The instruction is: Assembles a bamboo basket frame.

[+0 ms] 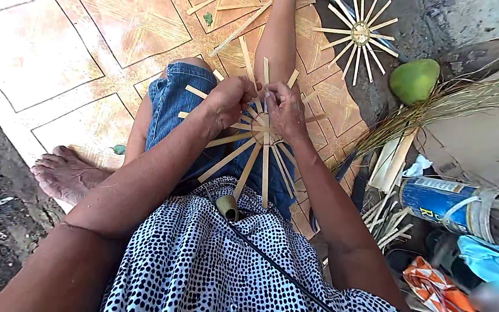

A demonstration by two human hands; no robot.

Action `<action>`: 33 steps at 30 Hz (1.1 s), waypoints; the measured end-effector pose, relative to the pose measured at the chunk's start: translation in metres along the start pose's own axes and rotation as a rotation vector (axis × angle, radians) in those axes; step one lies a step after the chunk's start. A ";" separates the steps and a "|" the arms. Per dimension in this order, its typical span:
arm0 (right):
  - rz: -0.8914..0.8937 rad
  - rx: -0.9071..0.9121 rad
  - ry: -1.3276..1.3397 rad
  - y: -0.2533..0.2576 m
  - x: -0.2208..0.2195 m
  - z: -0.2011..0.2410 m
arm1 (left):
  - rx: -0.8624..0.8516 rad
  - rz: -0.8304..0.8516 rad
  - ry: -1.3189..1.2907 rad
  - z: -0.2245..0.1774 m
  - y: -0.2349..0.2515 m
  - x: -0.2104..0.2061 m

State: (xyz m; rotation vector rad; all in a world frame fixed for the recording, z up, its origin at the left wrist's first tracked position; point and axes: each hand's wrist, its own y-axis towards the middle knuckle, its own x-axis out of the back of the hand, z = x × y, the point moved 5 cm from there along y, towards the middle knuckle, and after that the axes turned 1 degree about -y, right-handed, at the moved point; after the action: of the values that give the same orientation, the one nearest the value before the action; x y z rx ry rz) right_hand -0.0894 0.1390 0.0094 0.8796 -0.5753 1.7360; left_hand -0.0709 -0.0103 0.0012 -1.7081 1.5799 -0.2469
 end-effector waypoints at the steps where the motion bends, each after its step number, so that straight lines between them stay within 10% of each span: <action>1: 0.052 0.048 -0.040 0.000 -0.004 0.001 | -0.027 0.020 0.013 0.001 -0.001 0.000; 6: 0.225 0.110 -0.079 -0.001 -0.001 0.000 | -0.297 -0.034 0.234 0.004 -0.006 0.011; 15: 0.035 0.213 0.331 -0.025 0.014 -0.019 | -1.135 -0.118 0.427 0.034 -0.048 0.013; 27: 0.099 0.426 0.095 -0.026 0.009 -0.019 | -1.054 0.041 0.378 0.041 -0.041 0.011; 33: -0.039 0.640 -0.562 -0.009 0.097 0.033 | -1.055 0.224 0.248 -0.056 -0.041 -0.046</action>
State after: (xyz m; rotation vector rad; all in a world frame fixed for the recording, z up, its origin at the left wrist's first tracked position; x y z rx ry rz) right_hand -0.0879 0.1751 0.1061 1.8494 -0.3446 1.6490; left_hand -0.0843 0.0059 0.0819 -2.2653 2.2826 0.6274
